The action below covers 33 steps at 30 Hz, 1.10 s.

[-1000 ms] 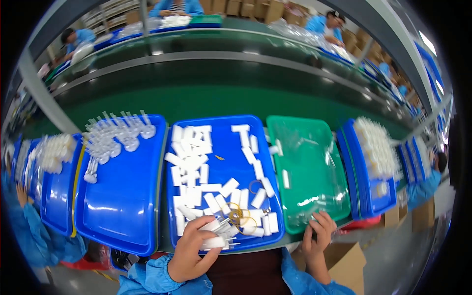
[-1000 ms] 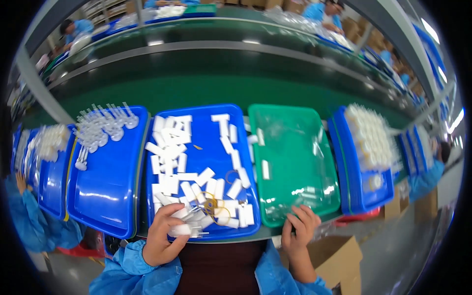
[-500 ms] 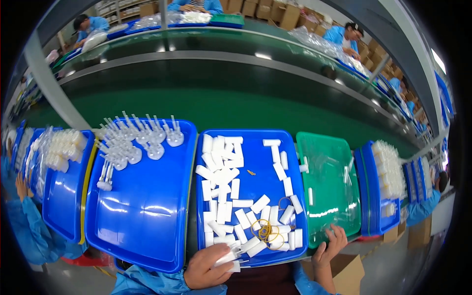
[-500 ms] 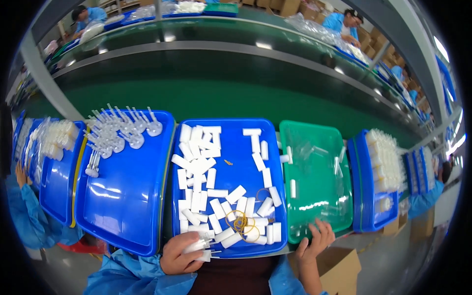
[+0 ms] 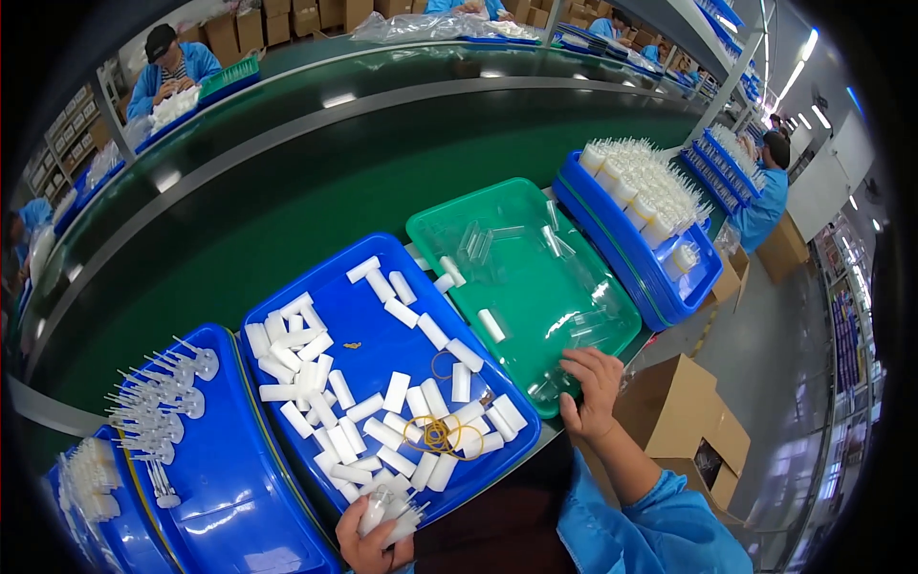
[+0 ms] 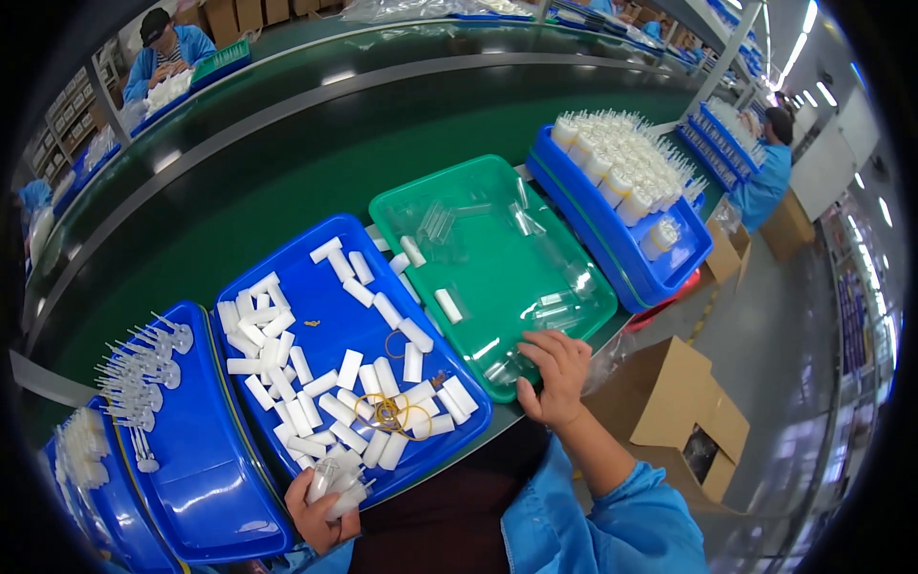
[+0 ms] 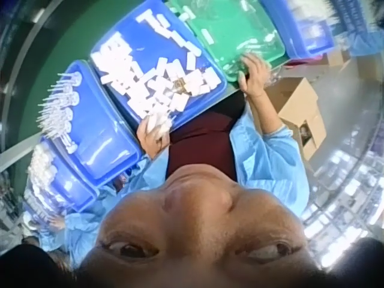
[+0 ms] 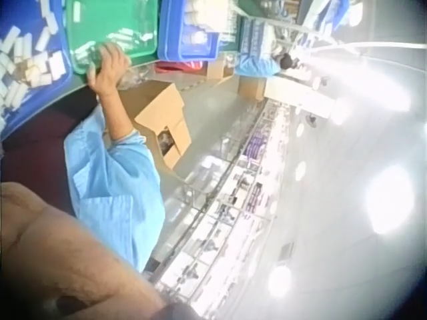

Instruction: The person assembles bundles of white components and clear sleeves using rubber bands and places a finished bundle onto a tray. The person then gathers loose clear sleeves across the workstation and begins assembling another bundle.

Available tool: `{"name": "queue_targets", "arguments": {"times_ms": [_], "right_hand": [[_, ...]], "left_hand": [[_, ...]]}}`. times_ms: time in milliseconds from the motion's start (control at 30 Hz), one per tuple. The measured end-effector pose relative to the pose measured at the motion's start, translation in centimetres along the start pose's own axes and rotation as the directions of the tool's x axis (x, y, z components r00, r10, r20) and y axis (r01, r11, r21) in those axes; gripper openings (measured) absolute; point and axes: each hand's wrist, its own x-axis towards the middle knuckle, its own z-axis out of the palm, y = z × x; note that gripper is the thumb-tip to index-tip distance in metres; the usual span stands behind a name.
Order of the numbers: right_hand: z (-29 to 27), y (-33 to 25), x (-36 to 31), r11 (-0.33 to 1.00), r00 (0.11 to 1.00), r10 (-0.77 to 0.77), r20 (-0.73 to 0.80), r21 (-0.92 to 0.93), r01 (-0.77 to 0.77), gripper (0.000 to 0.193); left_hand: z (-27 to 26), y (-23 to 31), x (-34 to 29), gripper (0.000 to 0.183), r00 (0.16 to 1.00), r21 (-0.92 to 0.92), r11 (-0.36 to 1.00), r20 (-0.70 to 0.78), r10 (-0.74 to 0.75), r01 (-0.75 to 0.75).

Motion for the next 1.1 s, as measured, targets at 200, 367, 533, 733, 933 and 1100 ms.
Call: {"name": "queue_targets", "arguments": {"times_ms": [200,367,533,733,933,1100], "right_hand": [[0.5,0.8,-0.4,0.997,0.999,0.017,-0.039,0.078,-0.014,0.036],[1.5,1.1,-0.8,0.989,0.994,-0.029,-0.103,0.143,0.044,0.029],[0.3,2.2,-1.6,0.987,0.996,-0.088,-0.034,0.134,0.091,0.017],[0.2,4.5,-1.6,0.919,0.958,-0.286,0.028,0.292,0.266,0.023],[-2.2,7.4,0.0,0.806,0.808,-0.533,0.249,0.441,0.395,0.026],[-0.6,7.1,-0.9,0.770,0.847,-0.530,0.040,0.442,0.461,0.023]], "left_hand": [[1.6,0.7,-0.5,0.026,0.988,0.056,0.996,-0.143,-0.064,0.072],[2.3,3.1,0.7,0.025,0.892,0.110,0.963,-0.415,-0.179,0.244],[3.3,2.8,1.5,0.026,0.913,0.119,0.960,-0.358,-0.198,0.255],[2.9,3.5,1.5,0.032,0.929,0.294,0.920,-0.336,-0.154,0.259],[3.1,4.2,1.8,0.032,0.932,0.329,0.906,-0.326,-0.156,0.267],[3.5,4.6,1.9,0.029,0.925,0.362,0.881,-0.332,-0.182,0.303]]}}
